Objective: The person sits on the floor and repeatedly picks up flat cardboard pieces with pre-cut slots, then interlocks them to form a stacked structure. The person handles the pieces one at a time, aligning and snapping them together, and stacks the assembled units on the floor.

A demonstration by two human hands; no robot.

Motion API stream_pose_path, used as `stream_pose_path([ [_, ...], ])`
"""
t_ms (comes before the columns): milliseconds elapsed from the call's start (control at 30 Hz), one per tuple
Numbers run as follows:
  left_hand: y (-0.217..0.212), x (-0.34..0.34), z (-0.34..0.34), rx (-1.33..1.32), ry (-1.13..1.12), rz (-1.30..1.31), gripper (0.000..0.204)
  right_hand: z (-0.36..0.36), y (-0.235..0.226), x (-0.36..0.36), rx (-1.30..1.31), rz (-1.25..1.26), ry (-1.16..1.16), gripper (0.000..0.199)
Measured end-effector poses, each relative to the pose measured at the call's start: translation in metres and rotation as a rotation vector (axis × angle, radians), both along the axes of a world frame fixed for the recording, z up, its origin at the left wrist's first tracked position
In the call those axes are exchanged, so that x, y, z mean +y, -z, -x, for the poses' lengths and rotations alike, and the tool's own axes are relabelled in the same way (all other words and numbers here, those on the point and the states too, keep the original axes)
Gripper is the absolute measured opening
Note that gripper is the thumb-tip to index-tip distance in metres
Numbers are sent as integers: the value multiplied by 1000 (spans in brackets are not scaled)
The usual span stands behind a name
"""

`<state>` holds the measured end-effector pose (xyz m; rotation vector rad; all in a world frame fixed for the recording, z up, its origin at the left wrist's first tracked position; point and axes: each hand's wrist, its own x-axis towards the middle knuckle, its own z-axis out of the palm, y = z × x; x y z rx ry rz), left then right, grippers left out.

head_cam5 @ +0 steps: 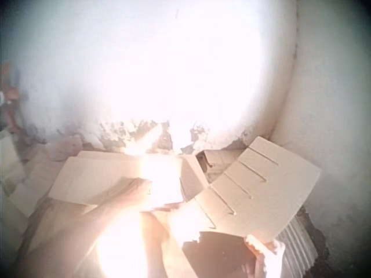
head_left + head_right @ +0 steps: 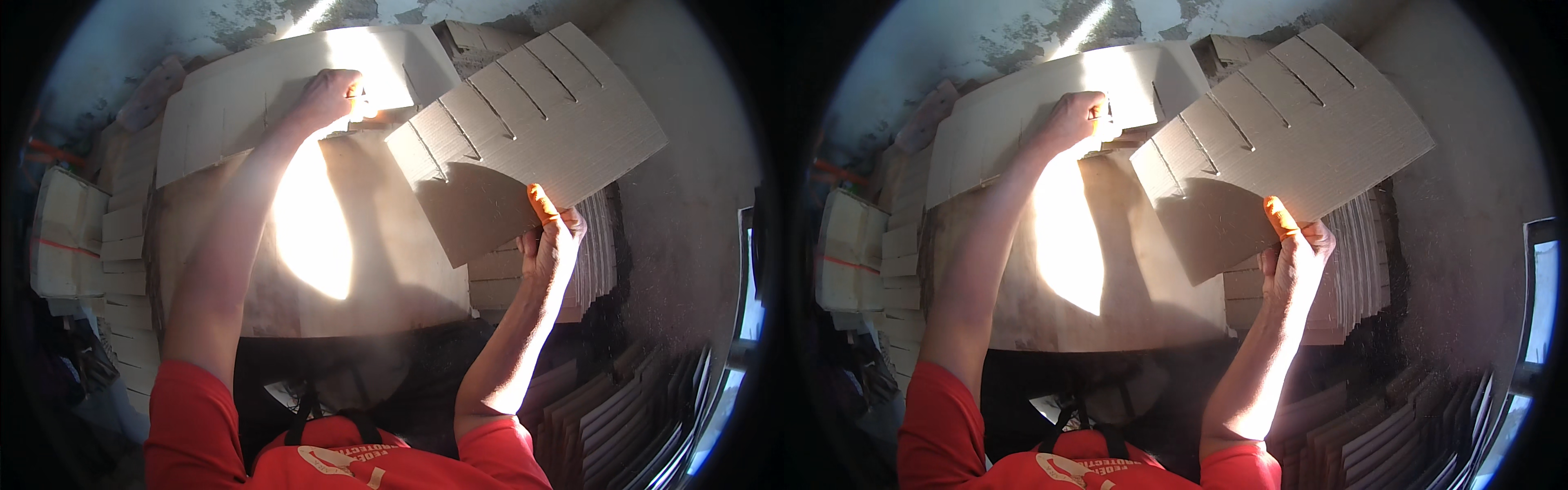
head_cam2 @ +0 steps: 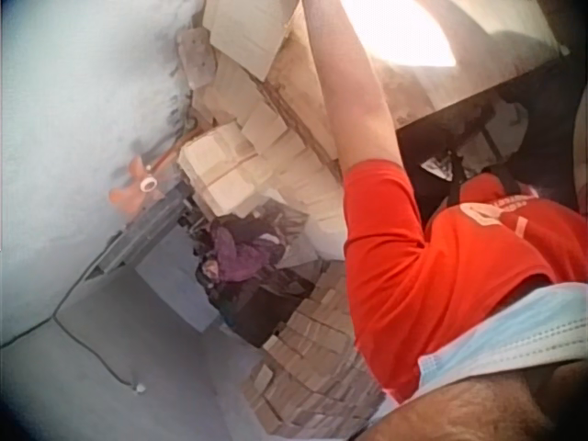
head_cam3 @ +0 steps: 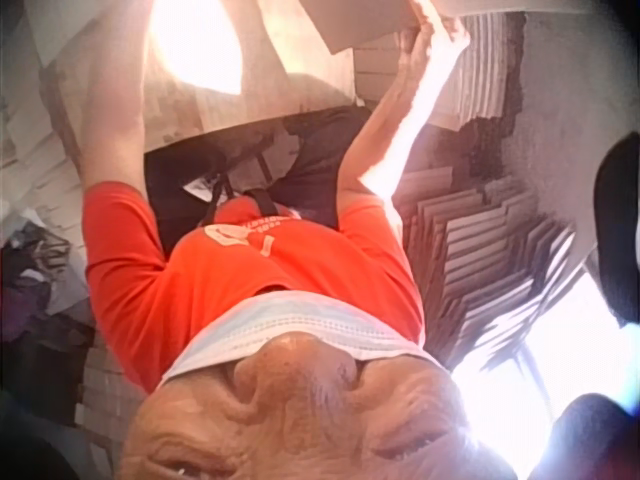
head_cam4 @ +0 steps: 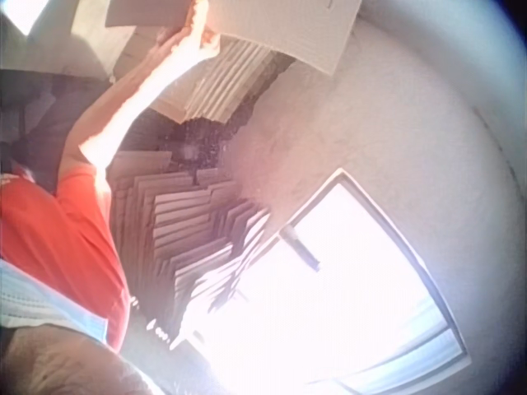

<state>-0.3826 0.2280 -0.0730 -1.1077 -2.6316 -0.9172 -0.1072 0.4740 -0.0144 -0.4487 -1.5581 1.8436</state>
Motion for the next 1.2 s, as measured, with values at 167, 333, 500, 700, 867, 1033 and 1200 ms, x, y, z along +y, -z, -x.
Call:
stream_pose_path([
  [167, -8, -14, 13, -403, 140, -175, 19, 1, 10, 12, -30, 39, -16, 17],
  [333, 7, -28, 16, -140, 39, -174, 11, 0, 13, 16, 55, 47, -120, 12],
  [500, -3, -19, -13, 387, -39, 145, 10, 0, -5, -3, -30, 24, 1, 7],
  [700, -21, -13, -32, 781, -16, 208, 23, 0, -9, -7, -124, -2, 74, 12],
  [867, -19, -15, -51, 882, 134, 321, 23, -1, -14, -11, -101, -68, 106, 17],
  [1033, -14, -9, -61, 918, 182, 364, 23, -2, -15, -9, -88, -123, 101, 21],
  [1200, -20, -7, -64, 883, 143, 292, 24, -1, -23, -11, -152, -181, 69, 13],
])
